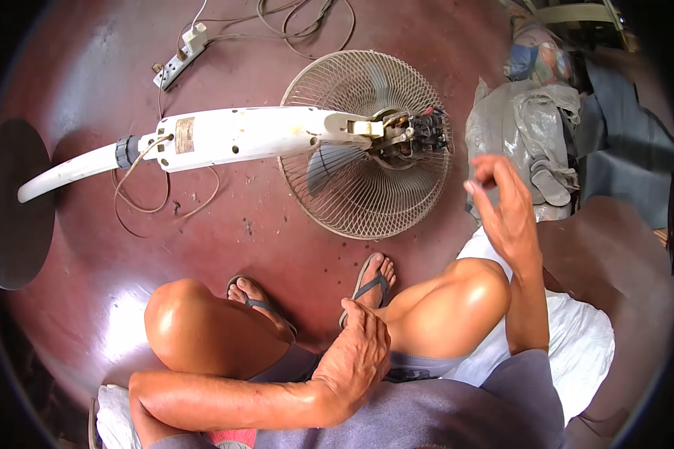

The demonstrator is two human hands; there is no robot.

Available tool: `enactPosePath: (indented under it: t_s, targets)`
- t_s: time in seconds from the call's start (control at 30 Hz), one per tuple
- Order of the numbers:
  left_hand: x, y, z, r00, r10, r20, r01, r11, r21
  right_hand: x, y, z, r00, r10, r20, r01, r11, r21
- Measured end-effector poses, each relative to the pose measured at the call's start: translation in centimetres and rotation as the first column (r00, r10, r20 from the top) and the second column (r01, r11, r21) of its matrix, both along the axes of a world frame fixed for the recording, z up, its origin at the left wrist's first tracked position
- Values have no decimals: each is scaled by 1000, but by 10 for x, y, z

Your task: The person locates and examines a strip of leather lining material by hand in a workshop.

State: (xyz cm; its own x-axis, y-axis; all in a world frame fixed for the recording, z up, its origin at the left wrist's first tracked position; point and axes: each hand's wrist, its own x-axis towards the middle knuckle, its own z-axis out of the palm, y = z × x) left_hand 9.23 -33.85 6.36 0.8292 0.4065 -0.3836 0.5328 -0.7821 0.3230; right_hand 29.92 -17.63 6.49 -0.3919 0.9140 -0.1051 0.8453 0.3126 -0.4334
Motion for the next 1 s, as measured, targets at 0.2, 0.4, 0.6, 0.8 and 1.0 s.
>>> enactPosePath:
  t_s: [0.2,0.4,0.6,0.8,1.0]
  targets:
    - [12,4,-5,1000,-21,-20,21,1000,-21,13,-42,21,964,257,65,-237,946,-221]
    - [16,10,-8,1000,6,25,-7,1000,14,17,-45,15,998,60,-4,-59,953,-296]
    - [16,11,-8,1000,-11,7,10,999,31,13,-43,11,1000,6,-25,-14,939,-344]
    - [15,17,-7,999,-36,9,36,999,-33,12,-40,9,999,40,9,-34,928,-371]
    - [13,14,-9,999,-24,46,25,999,-33,11,-40,7,999,50,15,-40,927,-372]
